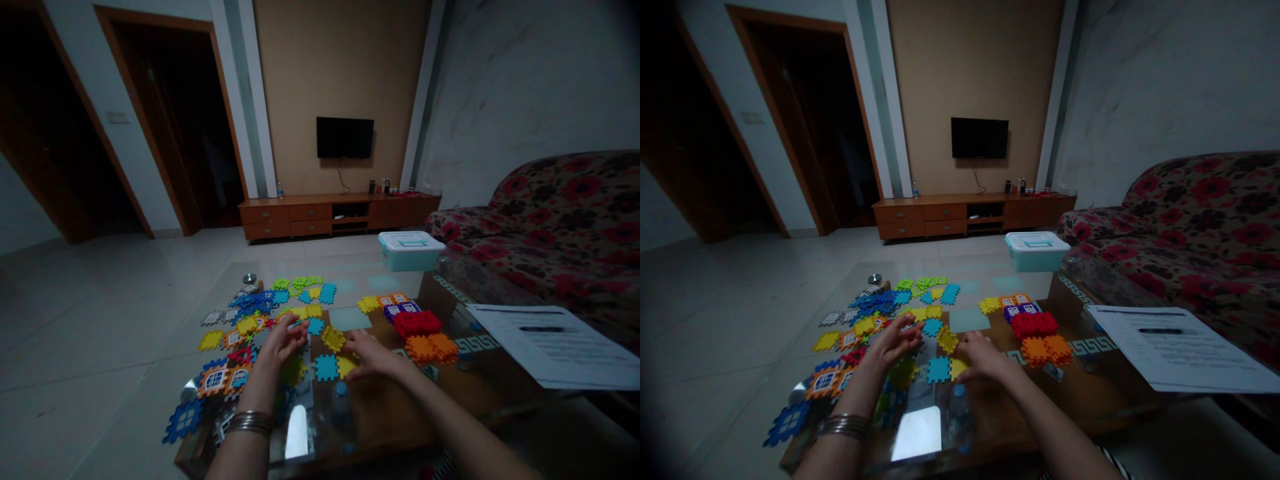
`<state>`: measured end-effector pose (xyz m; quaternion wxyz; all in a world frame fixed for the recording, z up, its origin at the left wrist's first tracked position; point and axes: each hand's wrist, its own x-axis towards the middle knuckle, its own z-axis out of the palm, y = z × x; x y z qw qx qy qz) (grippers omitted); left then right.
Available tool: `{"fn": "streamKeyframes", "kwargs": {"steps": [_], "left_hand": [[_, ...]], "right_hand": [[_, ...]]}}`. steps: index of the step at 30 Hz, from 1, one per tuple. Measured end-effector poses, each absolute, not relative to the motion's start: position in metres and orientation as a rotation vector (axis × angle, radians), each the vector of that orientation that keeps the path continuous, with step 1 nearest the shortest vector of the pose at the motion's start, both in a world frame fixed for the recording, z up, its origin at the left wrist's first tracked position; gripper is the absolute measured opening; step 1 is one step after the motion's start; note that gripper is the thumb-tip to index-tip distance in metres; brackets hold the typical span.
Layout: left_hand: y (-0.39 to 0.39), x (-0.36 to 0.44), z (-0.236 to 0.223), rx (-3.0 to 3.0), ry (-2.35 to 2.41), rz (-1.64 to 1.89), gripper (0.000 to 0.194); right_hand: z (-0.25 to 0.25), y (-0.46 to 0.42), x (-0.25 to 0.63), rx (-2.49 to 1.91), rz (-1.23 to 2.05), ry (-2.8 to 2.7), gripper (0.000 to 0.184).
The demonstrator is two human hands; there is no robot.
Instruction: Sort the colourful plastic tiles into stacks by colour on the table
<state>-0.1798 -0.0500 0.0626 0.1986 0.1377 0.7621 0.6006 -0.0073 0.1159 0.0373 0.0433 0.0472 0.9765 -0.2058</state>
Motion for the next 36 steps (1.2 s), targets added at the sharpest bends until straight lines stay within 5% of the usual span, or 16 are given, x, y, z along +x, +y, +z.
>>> {"fn": "streamKeyframes", "kwargs": {"steps": [11, 16, 20, 26, 36], "left_hand": [[-0.038, -0.134, 0.049, 0.717, 2.4, 1.204, 0.018], [-0.044, -0.101, 0.056, 1.181, 2.553, 0.446, 0.028], [-0.053, -0.09, 0.067, 1.225, 2.654, 0.082, 0.031], [-0.068, -0.087, 0.078, 1.167, 2.698, 0.009, 0.04], [-0.075, -0.095, 0.077, 1.032, 2.731, 0.136, 0.037]], "right_hand": [[0.03, 0.097, -0.023, 0.241, -0.711, 3.024, 0.049], [0.032, 0.106, -0.021, 0.197, -0.794, 2.956, 0.021], [0.033, 0.112, -0.023, 0.247, -0.784, 3.038, 0.021], [0.023, 0.088, -0.055, 0.266, -0.858, 3.237, 0.051], [0.023, 0.077, -0.067, 0.366, -0.586, 3.251, 0.038]]}}
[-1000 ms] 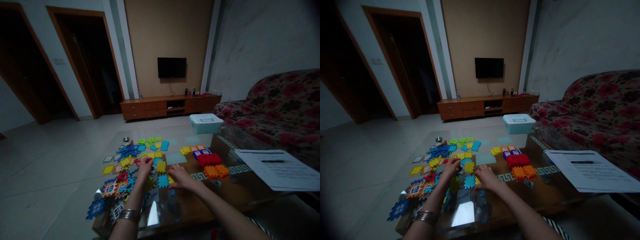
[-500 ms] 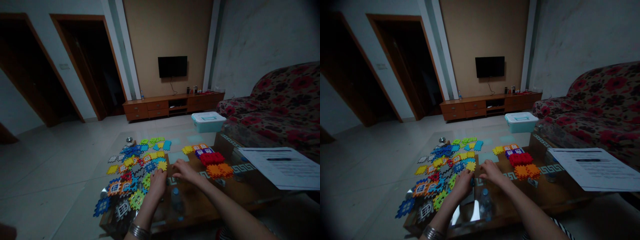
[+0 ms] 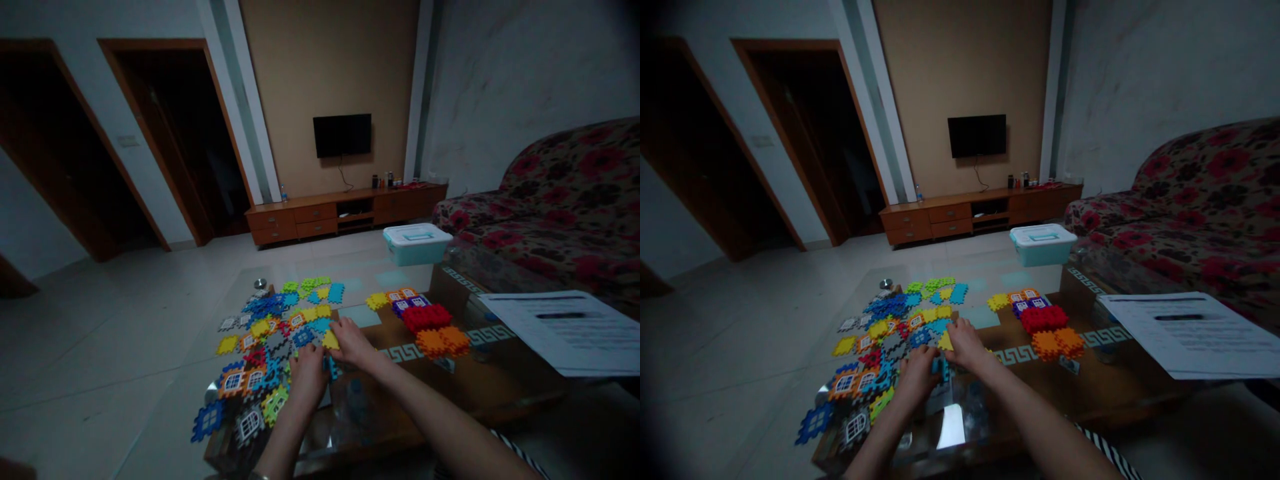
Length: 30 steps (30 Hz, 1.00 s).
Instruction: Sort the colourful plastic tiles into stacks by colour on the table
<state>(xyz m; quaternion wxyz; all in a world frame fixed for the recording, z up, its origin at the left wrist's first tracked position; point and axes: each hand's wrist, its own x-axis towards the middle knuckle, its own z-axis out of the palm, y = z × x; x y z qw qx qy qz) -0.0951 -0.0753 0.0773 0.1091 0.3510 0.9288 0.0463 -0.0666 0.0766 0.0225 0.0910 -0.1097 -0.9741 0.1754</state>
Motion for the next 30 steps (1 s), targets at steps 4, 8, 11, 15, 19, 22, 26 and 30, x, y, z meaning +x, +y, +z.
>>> {"fn": "streamKeyframes", "kwargs": {"steps": [4, 8, 11, 15, 19, 22, 26, 30], "left_hand": [[-0.07, -0.092, 0.074, 1.063, 2.75, 0.212, 0.036], [-0.061, -0.085, 0.072, 1.107, 2.722, 0.25, 0.038], [-0.052, -0.075, 0.071, 1.145, 2.681, 0.226, 0.042], [-0.04, -0.062, 0.069, 1.189, 2.595, 0.223, 0.053], [-0.029, -0.06, 0.061, 1.286, 2.48, 0.321, 0.058], [-0.02, -0.064, 0.055, 1.35, 2.382, 0.435, 0.062], [-0.012, -0.068, 0.052, 1.517, 2.18, 0.507, 0.073], [-0.007, -0.072, 0.051, 1.653, 2.031, 0.456, 0.077]], "right_hand": [[0.036, 0.105, -0.041, -0.351, 0.571, -2.834, 0.037], [0.043, 0.13, -0.008, -0.44, 0.535, -2.828, 0.039], [0.044, 0.128, 0.011, -0.516, 0.491, -2.903, 0.037], [0.053, 0.108, 0.023, -0.57, 0.489, -3.06, 0.038], [0.067, 0.09, 0.027, -0.73, 0.443, -3.161, 0.047], [0.072, 0.093, 0.028, -0.776, 0.457, -3.188, 0.049], [0.069, 0.124, 0.031, -0.714, 0.48, -3.058, 0.03], [0.071, 0.173, 0.022, -0.659, 0.394, -2.909, 0.029]]}}
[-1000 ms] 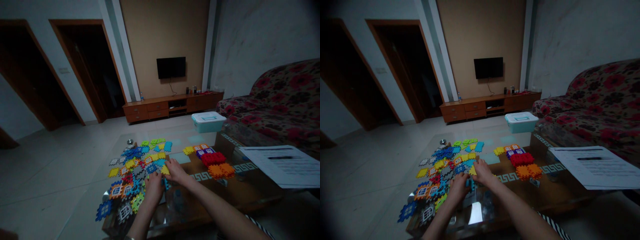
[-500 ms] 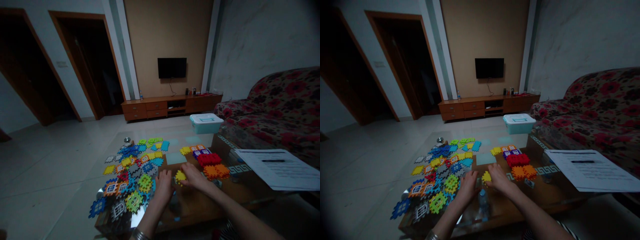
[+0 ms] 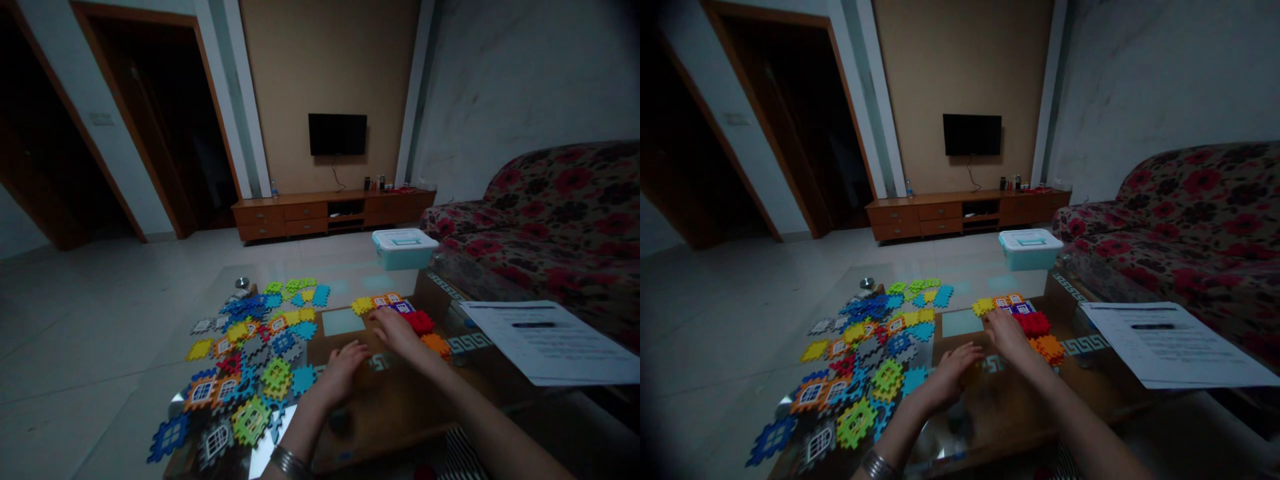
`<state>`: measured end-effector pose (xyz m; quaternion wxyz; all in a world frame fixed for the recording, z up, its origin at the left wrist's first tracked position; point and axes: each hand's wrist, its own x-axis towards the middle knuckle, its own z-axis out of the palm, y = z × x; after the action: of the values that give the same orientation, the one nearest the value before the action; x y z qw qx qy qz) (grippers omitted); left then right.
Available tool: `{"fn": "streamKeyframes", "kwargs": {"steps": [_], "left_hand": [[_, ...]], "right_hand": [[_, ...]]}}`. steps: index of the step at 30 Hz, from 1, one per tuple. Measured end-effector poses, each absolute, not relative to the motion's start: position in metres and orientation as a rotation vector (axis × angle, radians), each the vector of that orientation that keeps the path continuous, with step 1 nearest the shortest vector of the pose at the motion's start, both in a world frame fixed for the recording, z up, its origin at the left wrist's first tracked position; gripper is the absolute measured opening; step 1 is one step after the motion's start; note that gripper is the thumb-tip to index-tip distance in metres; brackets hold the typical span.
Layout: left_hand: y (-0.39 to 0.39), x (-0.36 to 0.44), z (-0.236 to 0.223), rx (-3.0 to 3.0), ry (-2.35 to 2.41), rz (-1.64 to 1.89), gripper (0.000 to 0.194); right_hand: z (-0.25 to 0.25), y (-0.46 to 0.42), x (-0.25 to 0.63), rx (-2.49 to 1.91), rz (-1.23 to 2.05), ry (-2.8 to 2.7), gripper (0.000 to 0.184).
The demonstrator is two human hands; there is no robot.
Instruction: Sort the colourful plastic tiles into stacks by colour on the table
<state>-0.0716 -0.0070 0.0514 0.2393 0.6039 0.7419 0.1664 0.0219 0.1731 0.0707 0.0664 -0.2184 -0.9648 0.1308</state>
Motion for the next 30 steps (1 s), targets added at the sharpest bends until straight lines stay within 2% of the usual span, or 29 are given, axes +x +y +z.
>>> {"fn": "streamKeyframes", "kwargs": {"steps": [5, 13, 20, 30], "left_hand": [[-0.003, -0.078, 0.052, 1.617, 2.094, 0.409, 0.056], [0.004, -0.087, 0.051, 1.517, 2.325, 0.294, 0.062], [0.008, -0.09, 0.049, 1.429, 2.387, 0.276, 0.059], [0.013, -0.092, 0.045, 1.395, 2.432, 0.291, 0.049]], "right_hand": [[0.083, 0.228, -0.015, -0.549, 0.249, -3.006, 0.044], [0.064, 0.255, -0.064, -0.42, 0.355, -3.215, 0.073], [0.056, 0.252, -0.069, -0.404, 0.424, -3.129, 0.061], [0.052, 0.259, -0.077, -0.089, 0.389, -3.182, 0.067]]}}
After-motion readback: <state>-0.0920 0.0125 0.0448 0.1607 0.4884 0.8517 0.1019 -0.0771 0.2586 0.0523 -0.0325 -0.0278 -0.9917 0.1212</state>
